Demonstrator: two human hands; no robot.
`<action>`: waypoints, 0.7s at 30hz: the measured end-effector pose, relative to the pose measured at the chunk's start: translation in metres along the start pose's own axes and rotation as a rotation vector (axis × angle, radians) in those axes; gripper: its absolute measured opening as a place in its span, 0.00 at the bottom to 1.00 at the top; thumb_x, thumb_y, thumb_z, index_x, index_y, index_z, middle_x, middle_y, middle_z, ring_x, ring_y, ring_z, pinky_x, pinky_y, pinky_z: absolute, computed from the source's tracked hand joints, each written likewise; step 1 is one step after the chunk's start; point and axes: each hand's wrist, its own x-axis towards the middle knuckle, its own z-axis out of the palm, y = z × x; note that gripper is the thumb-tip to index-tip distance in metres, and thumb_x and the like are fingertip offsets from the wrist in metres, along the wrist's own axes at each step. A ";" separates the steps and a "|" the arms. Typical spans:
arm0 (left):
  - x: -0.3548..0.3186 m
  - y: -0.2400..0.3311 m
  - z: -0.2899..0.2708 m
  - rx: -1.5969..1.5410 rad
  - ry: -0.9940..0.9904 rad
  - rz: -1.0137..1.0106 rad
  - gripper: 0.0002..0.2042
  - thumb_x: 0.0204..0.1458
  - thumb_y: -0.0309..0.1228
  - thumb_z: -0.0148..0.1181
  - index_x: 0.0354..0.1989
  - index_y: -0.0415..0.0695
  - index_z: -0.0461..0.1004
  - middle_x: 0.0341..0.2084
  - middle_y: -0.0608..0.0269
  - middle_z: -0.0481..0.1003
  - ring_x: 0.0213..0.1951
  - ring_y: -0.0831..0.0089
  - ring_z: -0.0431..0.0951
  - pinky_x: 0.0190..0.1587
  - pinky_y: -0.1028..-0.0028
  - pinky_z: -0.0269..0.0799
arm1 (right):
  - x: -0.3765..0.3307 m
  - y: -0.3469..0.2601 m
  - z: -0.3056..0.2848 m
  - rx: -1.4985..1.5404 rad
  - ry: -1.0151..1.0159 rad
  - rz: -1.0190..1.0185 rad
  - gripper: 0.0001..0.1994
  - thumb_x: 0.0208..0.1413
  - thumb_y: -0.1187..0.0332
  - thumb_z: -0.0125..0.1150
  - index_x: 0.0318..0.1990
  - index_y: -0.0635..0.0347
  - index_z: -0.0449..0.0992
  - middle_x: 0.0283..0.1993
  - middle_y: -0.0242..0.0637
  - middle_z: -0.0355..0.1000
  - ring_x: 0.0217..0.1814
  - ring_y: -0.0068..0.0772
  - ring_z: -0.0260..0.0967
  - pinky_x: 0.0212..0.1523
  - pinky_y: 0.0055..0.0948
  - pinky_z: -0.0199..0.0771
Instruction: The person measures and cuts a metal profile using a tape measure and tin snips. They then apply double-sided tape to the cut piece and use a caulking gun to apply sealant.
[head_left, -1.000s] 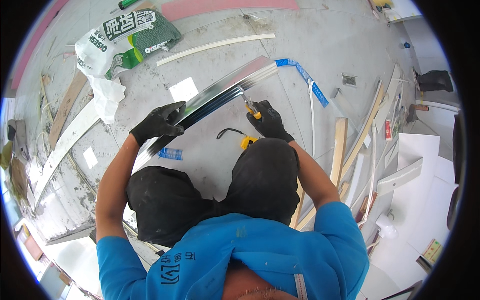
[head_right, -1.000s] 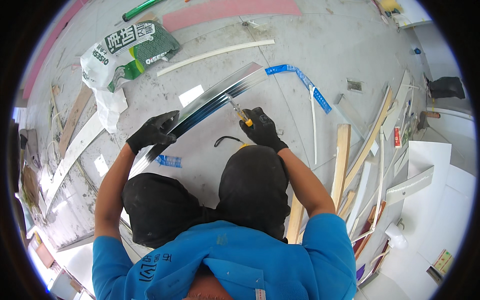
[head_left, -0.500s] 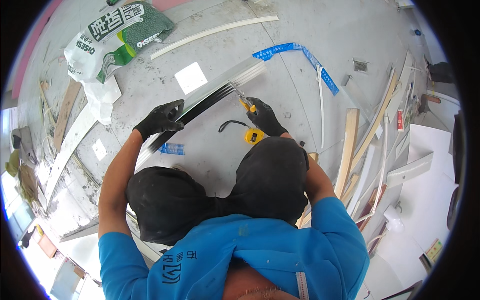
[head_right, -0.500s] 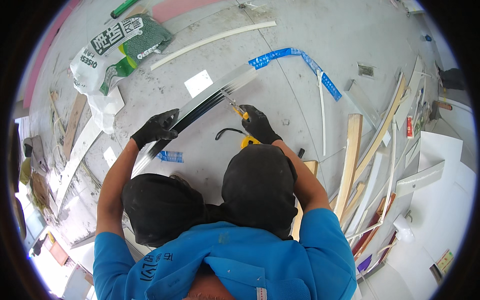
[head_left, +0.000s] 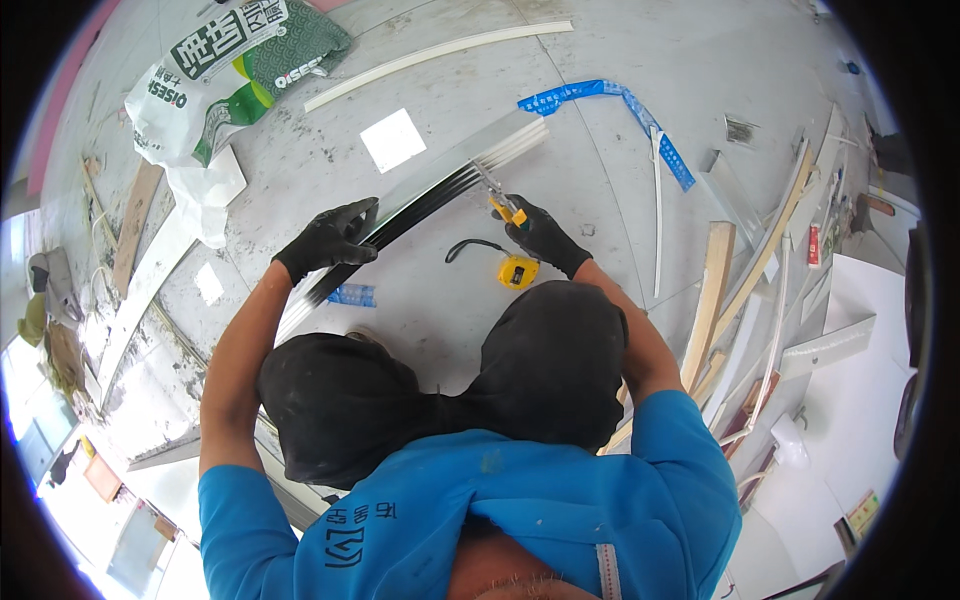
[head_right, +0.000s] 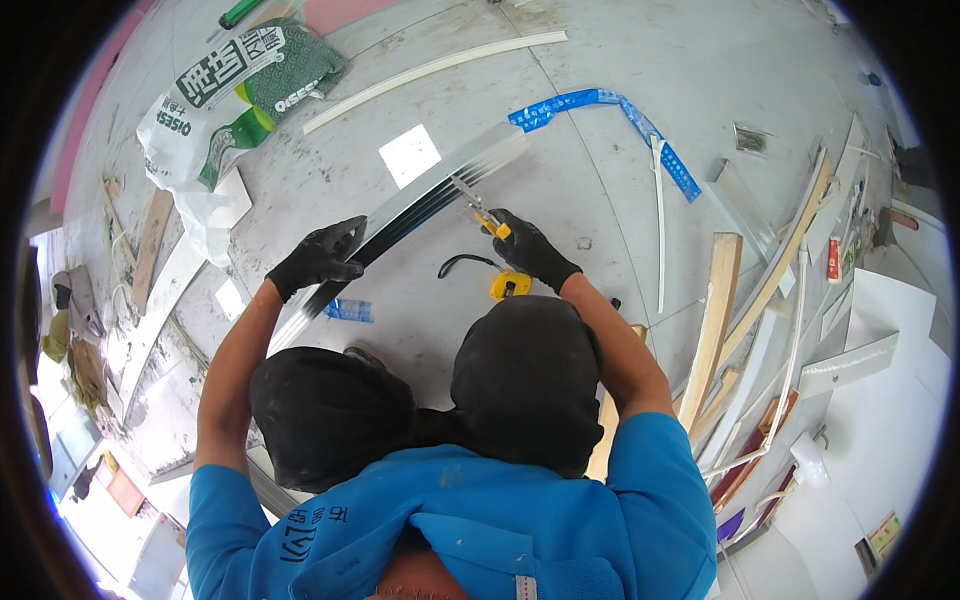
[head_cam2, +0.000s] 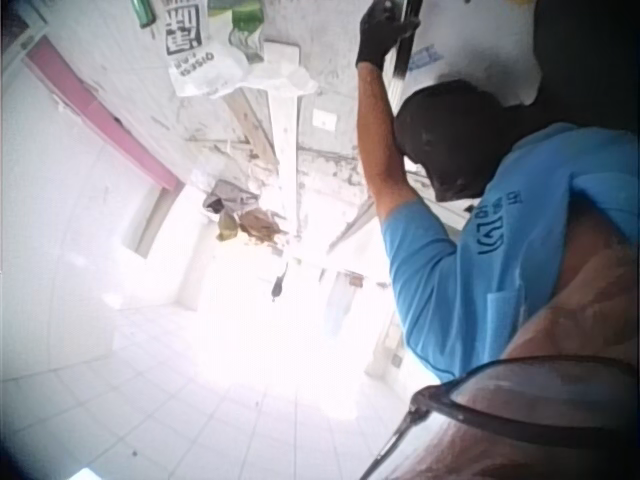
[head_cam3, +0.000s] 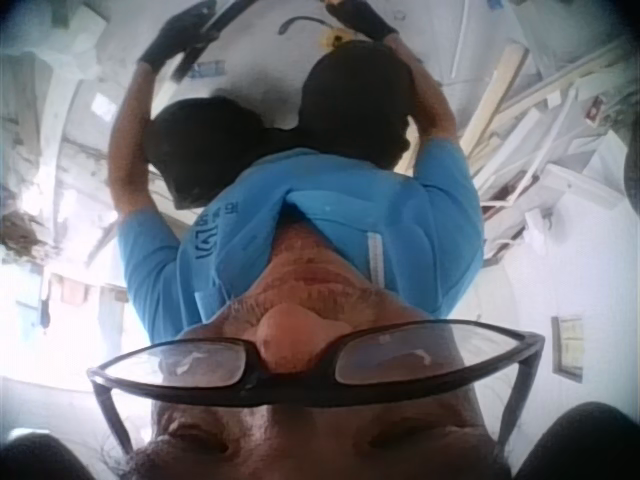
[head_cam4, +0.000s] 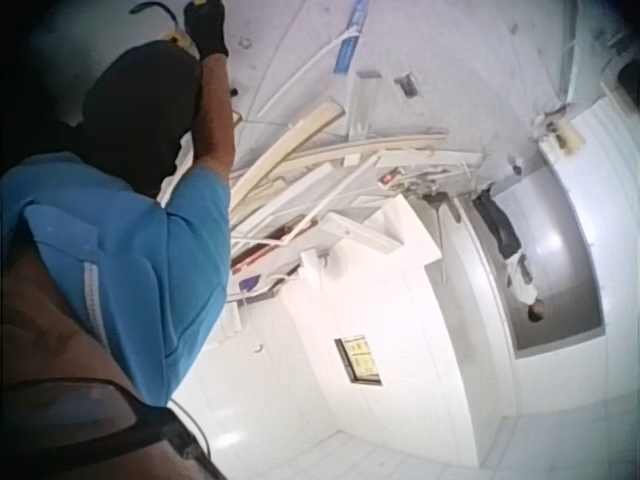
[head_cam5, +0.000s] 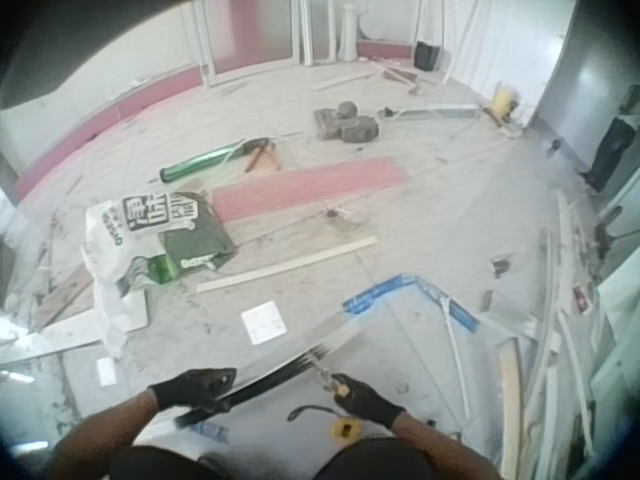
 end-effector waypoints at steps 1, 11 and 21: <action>-0.001 0.002 0.000 -0.001 -0.003 -0.008 0.45 0.41 0.36 0.76 0.70 0.45 0.60 0.41 0.62 0.73 0.42 0.72 0.71 0.49 0.72 0.70 | -0.001 0.003 0.000 0.004 0.008 -0.030 0.27 0.56 0.67 0.63 0.63 0.60 0.64 0.50 0.54 0.75 0.51 0.55 0.74 0.52 0.44 0.74; -0.018 0.015 -0.016 -0.038 0.055 0.063 0.44 0.40 0.35 0.75 0.70 0.47 0.61 0.43 0.61 0.74 0.43 0.70 0.72 0.50 0.71 0.71 | -0.012 -0.071 -0.021 -0.048 0.041 -0.107 0.21 0.58 0.57 0.64 0.50 0.62 0.66 0.35 0.55 0.75 0.39 0.58 0.74 0.39 0.45 0.74; -0.017 0.008 -0.014 -0.082 0.123 0.173 0.43 0.40 0.32 0.75 0.70 0.45 0.61 0.39 0.62 0.73 0.40 0.72 0.71 0.48 0.71 0.71 | -0.018 -0.074 -0.020 -0.320 0.235 -0.303 0.15 0.59 0.62 0.62 0.46 0.62 0.70 0.33 0.49 0.74 0.33 0.54 0.74 0.33 0.46 0.74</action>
